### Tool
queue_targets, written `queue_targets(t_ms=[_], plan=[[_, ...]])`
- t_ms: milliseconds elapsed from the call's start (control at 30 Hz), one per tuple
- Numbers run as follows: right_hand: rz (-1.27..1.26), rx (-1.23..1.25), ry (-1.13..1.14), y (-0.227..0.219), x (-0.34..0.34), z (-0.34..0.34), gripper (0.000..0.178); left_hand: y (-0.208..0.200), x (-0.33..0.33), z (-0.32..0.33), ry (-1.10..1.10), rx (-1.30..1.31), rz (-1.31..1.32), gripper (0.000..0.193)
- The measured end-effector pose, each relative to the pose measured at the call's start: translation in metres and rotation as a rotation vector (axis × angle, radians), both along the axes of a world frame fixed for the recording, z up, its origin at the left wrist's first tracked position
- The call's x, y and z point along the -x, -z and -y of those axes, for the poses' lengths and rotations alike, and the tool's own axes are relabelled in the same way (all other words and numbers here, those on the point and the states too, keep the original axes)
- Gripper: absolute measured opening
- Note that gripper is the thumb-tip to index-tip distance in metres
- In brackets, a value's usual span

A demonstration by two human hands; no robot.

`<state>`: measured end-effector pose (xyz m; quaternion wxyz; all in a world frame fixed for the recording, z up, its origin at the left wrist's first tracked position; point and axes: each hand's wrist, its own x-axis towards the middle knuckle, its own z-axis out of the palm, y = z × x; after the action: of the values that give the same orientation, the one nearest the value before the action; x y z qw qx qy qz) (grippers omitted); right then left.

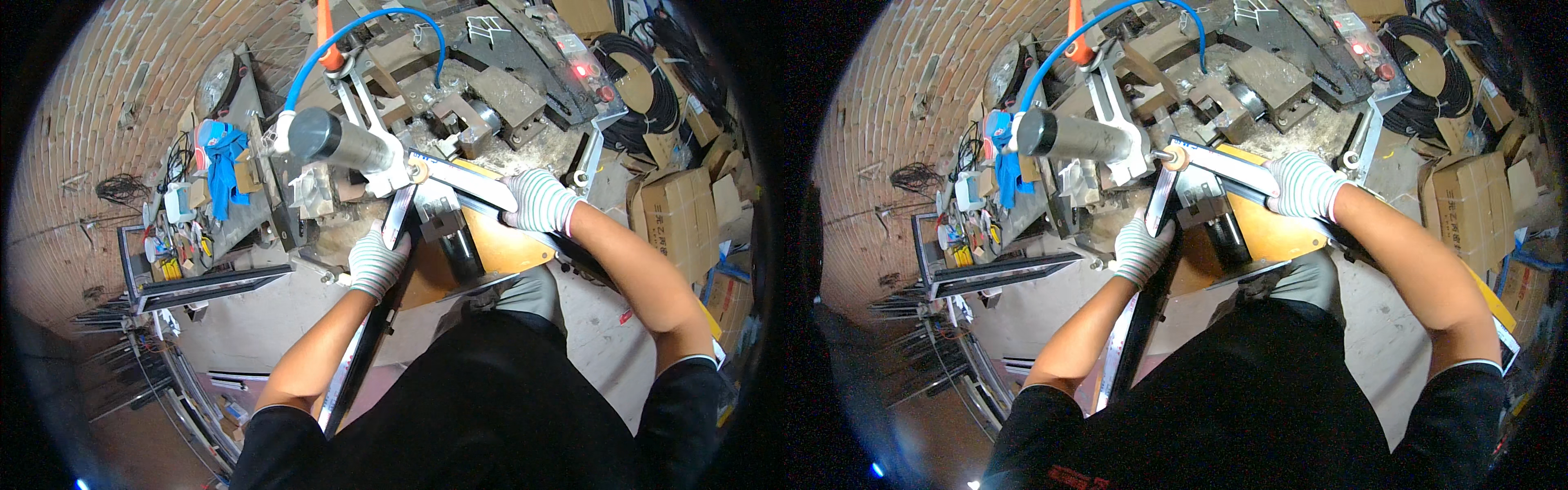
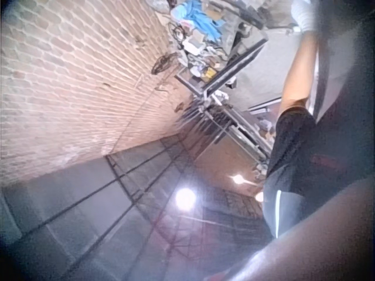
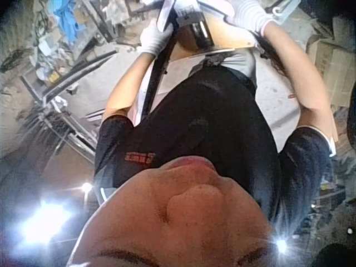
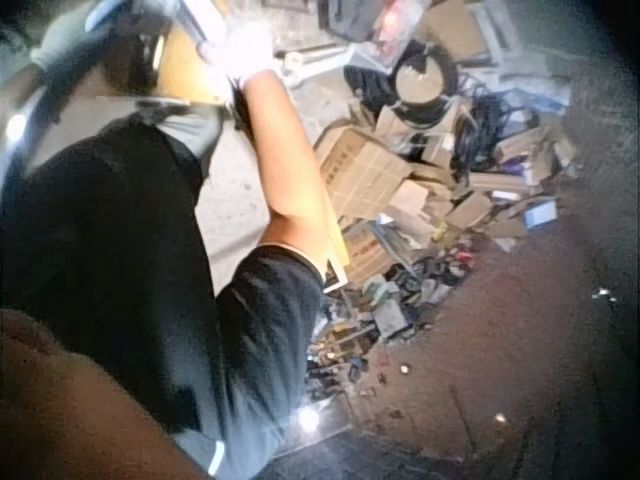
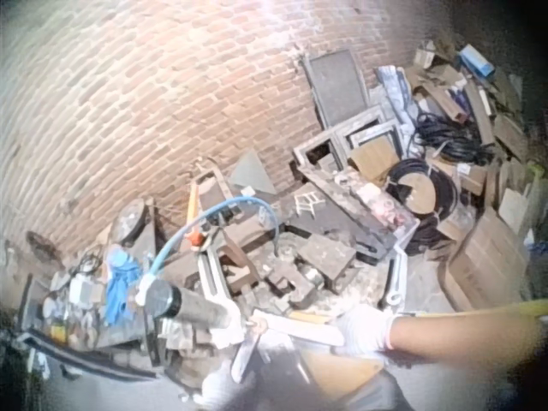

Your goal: The person assembles a rectangular window frame by placing aluminum profiles into a corner-joining machine, clamping each corner, and operating the machine to join them. After completing the frame, the person hands it to a coworker and retrieves another profile.

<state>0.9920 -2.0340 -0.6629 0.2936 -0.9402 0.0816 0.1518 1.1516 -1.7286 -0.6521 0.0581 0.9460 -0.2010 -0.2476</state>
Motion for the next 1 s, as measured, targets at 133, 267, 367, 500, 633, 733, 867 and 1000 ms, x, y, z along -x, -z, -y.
queue_targets(t_ms=[133,267,367,500,633,733,867,1000], plan=[[0.001,0.151,-0.036,-0.008,-0.002,-0.006,0.048,-0.001,0.003,-0.006,0.012,0.128,0.007,0.055],[-0.015,0.262,0.017,-0.025,0.001,-0.016,0.059,0.000,0.003,-0.008,0.125,0.131,0.044,0.069],[0.172,0.323,0.136,-0.033,0.012,-0.030,0.057,-0.001,0.006,-0.011,0.182,0.142,0.133,0.072],[0.378,0.503,0.198,-0.025,0.038,-0.050,0.050,-0.007,0.013,-0.015,0.056,0.233,0.142,0.065],[0.602,0.573,0.231,-0.008,0.107,-0.055,0.059,-0.001,0.014,-0.023,-0.010,0.430,0.147,0.051],[0.422,0.595,0.322,-0.003,0.181,-0.041,0.069,0.010,0.013,-0.028,-0.033,0.531,0.310,0.050],[0.272,0.664,0.486,-0.005,0.287,-0.008,0.078,0.009,0.010,-0.023,-0.101,0.817,0.370,0.043],[-0.017,0.728,0.658,-0.004,0.361,0.018,0.084,-0.036,-0.002,0.003,-0.046,0.964,0.472,0.057]])
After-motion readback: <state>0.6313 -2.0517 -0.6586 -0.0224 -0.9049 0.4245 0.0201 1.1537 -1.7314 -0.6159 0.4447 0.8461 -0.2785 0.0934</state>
